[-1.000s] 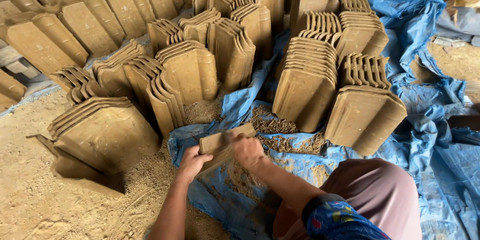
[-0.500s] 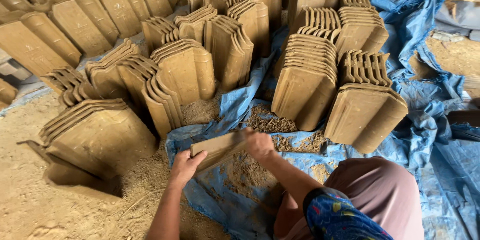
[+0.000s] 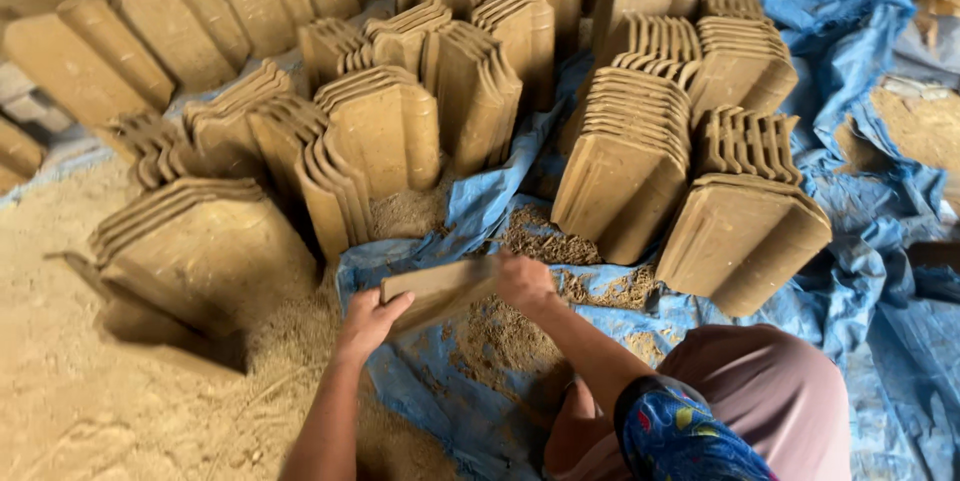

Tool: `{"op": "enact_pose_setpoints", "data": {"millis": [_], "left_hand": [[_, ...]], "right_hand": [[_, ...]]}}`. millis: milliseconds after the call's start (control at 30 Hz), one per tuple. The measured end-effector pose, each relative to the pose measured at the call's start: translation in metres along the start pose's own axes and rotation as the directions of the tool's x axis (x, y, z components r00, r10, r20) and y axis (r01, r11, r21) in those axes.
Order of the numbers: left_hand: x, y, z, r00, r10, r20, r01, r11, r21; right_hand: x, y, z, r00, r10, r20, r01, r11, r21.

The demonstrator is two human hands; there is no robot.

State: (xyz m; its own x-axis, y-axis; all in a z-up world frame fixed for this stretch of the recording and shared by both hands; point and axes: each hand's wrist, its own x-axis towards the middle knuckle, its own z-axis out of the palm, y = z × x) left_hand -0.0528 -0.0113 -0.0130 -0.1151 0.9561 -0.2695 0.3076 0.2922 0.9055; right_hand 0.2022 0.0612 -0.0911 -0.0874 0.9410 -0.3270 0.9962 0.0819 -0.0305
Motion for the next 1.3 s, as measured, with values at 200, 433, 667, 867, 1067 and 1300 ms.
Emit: {"op": "enact_pose_setpoints", "data": {"millis": [200,433,667,867,1067,1300], "left_hand": [[0.047,-0.08,0.016,0.986,0.152,0.07,-0.151,0.988,-0.022],[-0.003,-0.013,-0.012,0.999,0.032,0.002,-0.032,0.998,0.059],[-0.008,-0.025,-0.034,0.939,-0.243,-0.243,0.251,0.968,0.003],[-0.005,-0.013,-0.042,0.884,-0.397,-0.247,0.367,0.916,-0.161],[0.002,-0.033,-0.046,0.866,-0.407,-0.291,0.356,0.91,-0.212],[-0.02,0.001,-0.051,0.793,-0.522,-0.314,0.511,0.851,-0.125]], "right_hand": [[-0.089,-0.109,-0.082,0.69,-0.435,-0.579,0.53,0.848,-0.005],[-0.053,-0.044,-0.031,0.904,-0.266,-0.336,0.223,0.962,-0.16],[-0.003,0.03,0.062,0.938,0.339,0.068,-0.346,0.915,0.208],[-0.058,-0.051,-0.04,0.974,0.132,0.187,-0.221,0.752,0.621],[-0.023,-0.01,0.036,0.935,0.207,0.287,-0.338,0.759,0.556],[-0.03,-0.031,0.022,0.986,0.018,0.168,-0.078,0.931,0.357]]}}
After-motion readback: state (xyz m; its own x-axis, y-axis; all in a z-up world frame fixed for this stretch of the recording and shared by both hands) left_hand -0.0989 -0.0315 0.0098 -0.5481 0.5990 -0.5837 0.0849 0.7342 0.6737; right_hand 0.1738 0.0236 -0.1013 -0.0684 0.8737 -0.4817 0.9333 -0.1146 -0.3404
